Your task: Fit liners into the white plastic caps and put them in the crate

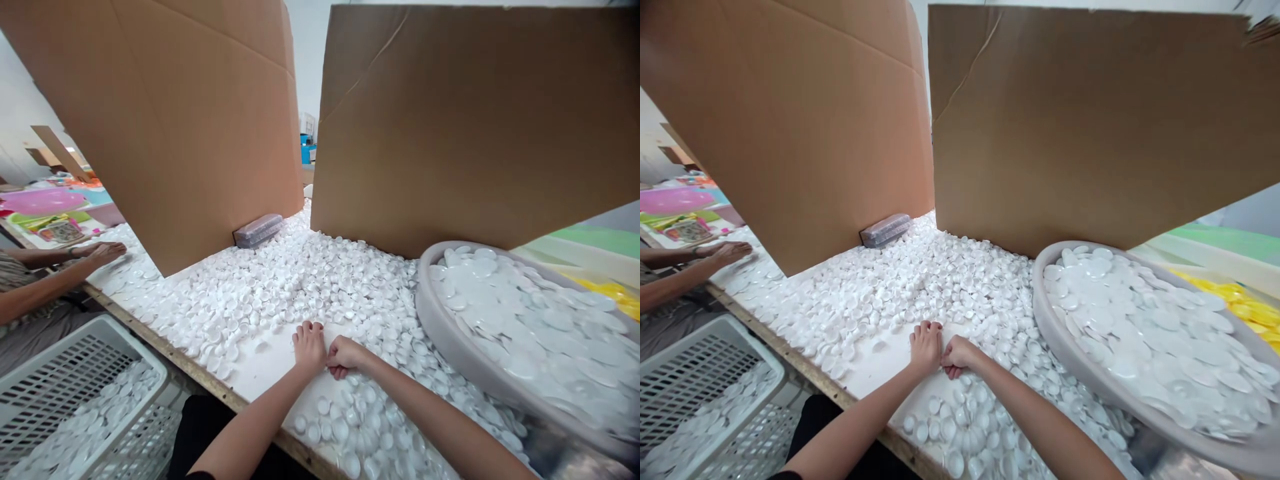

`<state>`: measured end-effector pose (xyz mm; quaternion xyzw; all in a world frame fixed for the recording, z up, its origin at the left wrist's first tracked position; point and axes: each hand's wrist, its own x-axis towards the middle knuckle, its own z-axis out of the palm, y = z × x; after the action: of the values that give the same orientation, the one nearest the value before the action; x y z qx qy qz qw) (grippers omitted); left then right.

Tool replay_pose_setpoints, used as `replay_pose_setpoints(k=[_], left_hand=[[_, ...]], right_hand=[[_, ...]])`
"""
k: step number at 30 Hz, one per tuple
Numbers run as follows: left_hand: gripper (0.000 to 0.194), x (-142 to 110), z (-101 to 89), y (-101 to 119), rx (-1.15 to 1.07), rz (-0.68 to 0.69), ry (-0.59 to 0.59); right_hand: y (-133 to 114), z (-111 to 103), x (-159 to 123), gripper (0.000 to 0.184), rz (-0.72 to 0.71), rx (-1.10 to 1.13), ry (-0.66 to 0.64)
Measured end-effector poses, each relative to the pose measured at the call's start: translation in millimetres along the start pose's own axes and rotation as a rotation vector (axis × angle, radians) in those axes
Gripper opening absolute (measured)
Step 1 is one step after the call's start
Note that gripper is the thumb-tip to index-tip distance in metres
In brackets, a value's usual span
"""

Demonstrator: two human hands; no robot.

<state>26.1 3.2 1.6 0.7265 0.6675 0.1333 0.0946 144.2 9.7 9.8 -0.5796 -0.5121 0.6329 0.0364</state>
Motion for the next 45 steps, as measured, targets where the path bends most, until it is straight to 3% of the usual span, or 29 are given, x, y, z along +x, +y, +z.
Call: replay_pose_setpoints(k=[6, 10, 13, 15, 17, 20, 22, 23, 25, 26, 27, 29, 32, 34, 36, 39, 43, 45], left_hand=[[0.03, 1.4, -10.4, 2.1, 0.017, 0.051, 0.028], [0.035, -0.6, -18.3, 10.0, 0.071, 0.079, -0.032], [0.039, -9.4, -22.7, 13.4, 0.07, 0.137, -0.097], [0.041, -20.2, -32.2, 1.8, 0.057, 0.149, -0.088], [0.04, -34.6, -54.4, -30.3, 0.078, 0.097, -0.043], [0.036, -58.4, -116.1, -114.5, 0.217, -0.155, 0.072], [0.038, -70.9, -166.1, -175.2, 0.357, -0.446, 0.276], [0.04, -75.2, -188.7, -199.4, 0.424, -0.593, 0.436], [0.043, -78.9, -219.0, -225.8, 0.497, -0.746, 0.633], [0.042, -78.2, -223.8, -226.3, 0.495, -0.736, 0.664], [0.04, -75.8, -220.7, -218.9, 0.463, -0.668, 0.633], [0.034, -67.1, -192.7, -185.8, 0.33, -0.426, 0.464], [0.026, -51.7, -118.2, -119.7, 0.094, -0.108, 0.198], [0.032, -45.0, -70.0, -83.5, -0.005, -0.03, 0.122], [0.033, -41.9, -37.2, -61.2, -0.045, -0.016, 0.104], [0.02, -38.0, -22.0, -51.9, -0.097, -0.002, 0.067], [0.031, -27.4, -33.9, -53.3, -0.399, -0.041, 0.015], [0.033, -22.7, -35.4, -48.3, -0.554, -0.087, -0.078]], right_hand=[[2.2, 3.7, 0.8, 0.02, -0.001, -0.008, 0.023], [-6.1, 5.9, -6.5, 0.02, 0.015, -0.07, 0.037], [-16.6, 0.5, -14.9, 0.013, -0.002, -0.179, 0.027], [-24.4, -6.1, -18.5, 0.006, -0.052, -0.259, 0.057], [-30.7, -11.7, -17.7, 0.024, -0.149, -0.355, 0.23], [-33.3, -11.1, -6.4, 0.034, -0.352, -0.524, 0.588], [-30.2, -4.2, 5.2, 0.035, -0.428, -0.584, 0.692], [-28.0, 0.2, 11.1, 0.034, -0.444, -0.592, 0.72], [-23.8, 8.8, 21.0, 0.031, -0.455, -0.6, 0.766], [-22.3, 12.1, 24.6, 0.028, -0.459, -0.607, 0.79], [-21.4, 14.6, 27.2, 0.025, -0.462, -0.619, 0.813], [-20.6, 17.3, 29.0, 0.02, -0.459, -0.641, 0.845], [-18.2, 21.3, 23.5, 0.035, -0.471, -0.59, 0.876], [-12.1, 27.7, 15.4, 0.046, -0.511, -0.511, 0.871], [-1.6, 37.1, 5.5, 0.042, -0.563, -0.474, 0.801], [16.1, 48.9, -9.6, 0.03, -0.624, -0.505, 0.657], [25.0, 44.1, -22.3, 0.052, -0.677, -0.415, 0.654], [22.8, 35.7, -22.2, 0.054, -0.617, -0.313, 0.671]])
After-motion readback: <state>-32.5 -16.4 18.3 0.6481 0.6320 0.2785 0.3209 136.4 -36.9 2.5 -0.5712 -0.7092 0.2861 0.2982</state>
